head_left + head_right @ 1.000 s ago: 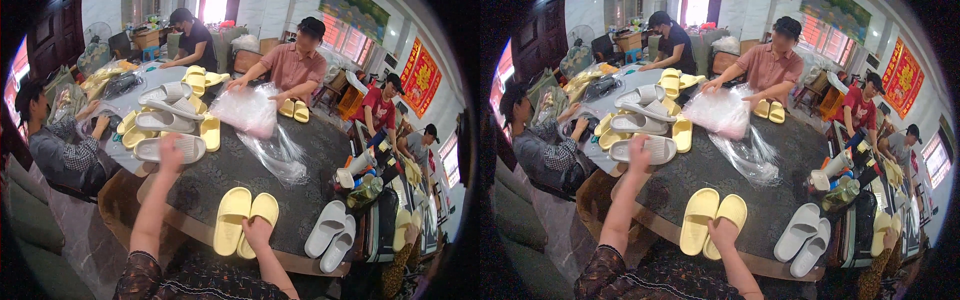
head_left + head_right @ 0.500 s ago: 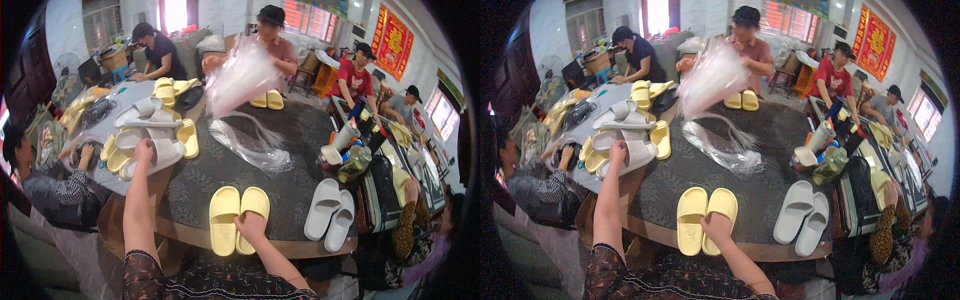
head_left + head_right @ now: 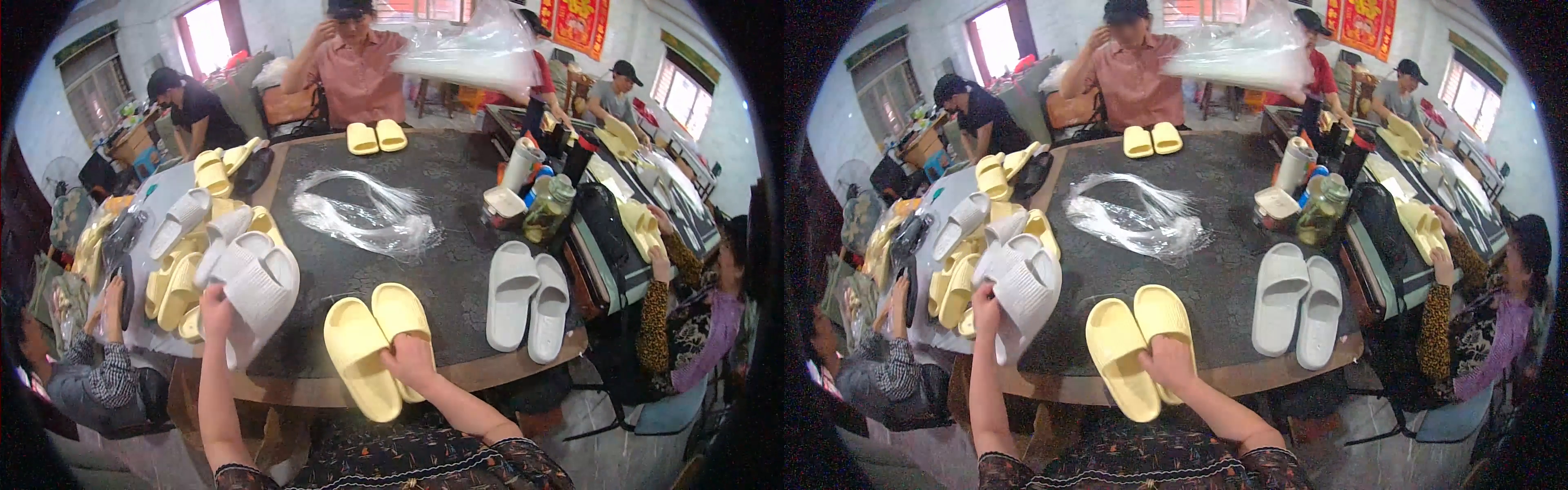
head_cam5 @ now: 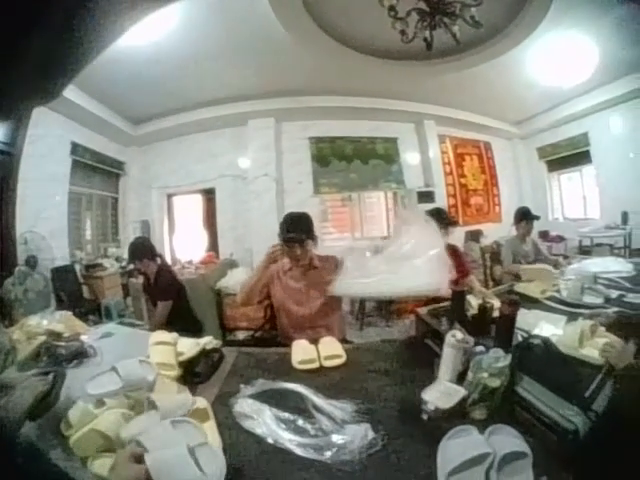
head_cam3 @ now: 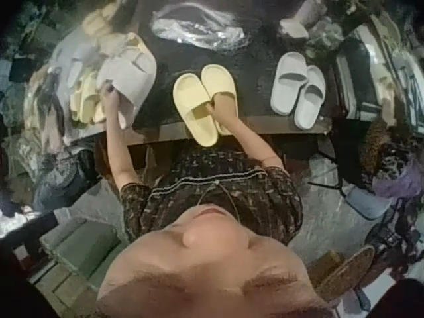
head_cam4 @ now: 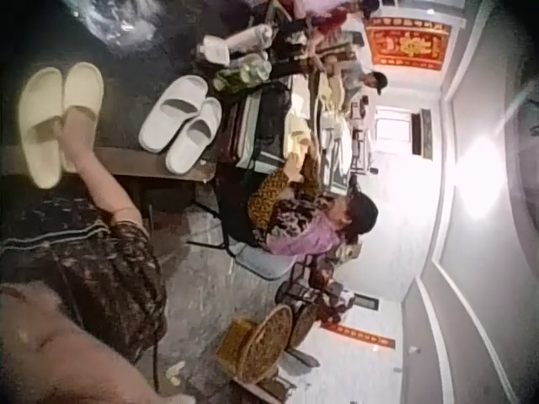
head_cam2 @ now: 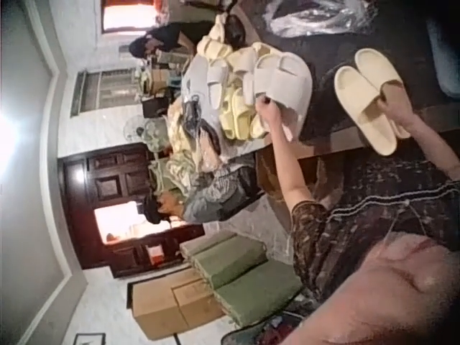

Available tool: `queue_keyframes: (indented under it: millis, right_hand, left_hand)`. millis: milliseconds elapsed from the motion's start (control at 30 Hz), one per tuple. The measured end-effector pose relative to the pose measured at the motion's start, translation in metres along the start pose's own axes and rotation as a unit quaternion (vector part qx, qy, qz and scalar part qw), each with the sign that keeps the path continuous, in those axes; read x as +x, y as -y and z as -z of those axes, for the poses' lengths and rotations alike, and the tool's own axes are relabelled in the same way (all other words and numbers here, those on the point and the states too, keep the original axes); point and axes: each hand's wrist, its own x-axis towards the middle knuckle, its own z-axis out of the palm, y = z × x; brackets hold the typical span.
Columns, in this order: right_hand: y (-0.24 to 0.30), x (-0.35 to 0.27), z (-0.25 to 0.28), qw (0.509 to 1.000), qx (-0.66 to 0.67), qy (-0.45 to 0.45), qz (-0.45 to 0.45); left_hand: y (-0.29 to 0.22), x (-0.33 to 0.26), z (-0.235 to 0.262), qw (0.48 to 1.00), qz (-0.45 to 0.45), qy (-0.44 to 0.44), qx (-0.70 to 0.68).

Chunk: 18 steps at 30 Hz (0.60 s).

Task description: Inspecting and organizing various colors of foam slippers on a table for eventual packaging.

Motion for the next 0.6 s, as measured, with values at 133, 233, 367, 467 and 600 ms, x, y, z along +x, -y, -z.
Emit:
queue_keyframes:
  millis: [133,233,367,467,600]
  right_hand:
    - [-0.010,-0.006,0.063,0.997,-0.056,-0.013,-0.041]
    - [-0.046,-0.001,0.109,0.989,-0.075,-0.095,-0.085]
    - [-0.108,0.021,0.170,0.954,-0.150,-0.216,-0.141]
    - [-0.138,0.035,0.210,0.934,-0.194,-0.225,-0.198]
    - [-0.188,0.045,0.234,0.928,-0.222,-0.219,-0.204]
  left_hand:
    - [-0.032,-0.057,-0.007,0.969,0.115,0.092,-0.198]
    - [-0.056,-0.093,-0.023,0.961,0.145,0.153,-0.180]
    - [-0.066,-0.133,-0.066,0.925,0.187,0.219,-0.249]
    - [-0.082,-0.155,-0.097,0.920,0.163,0.222,-0.280]
    - [-0.101,-0.160,-0.128,0.929,0.149,0.188,-0.283]
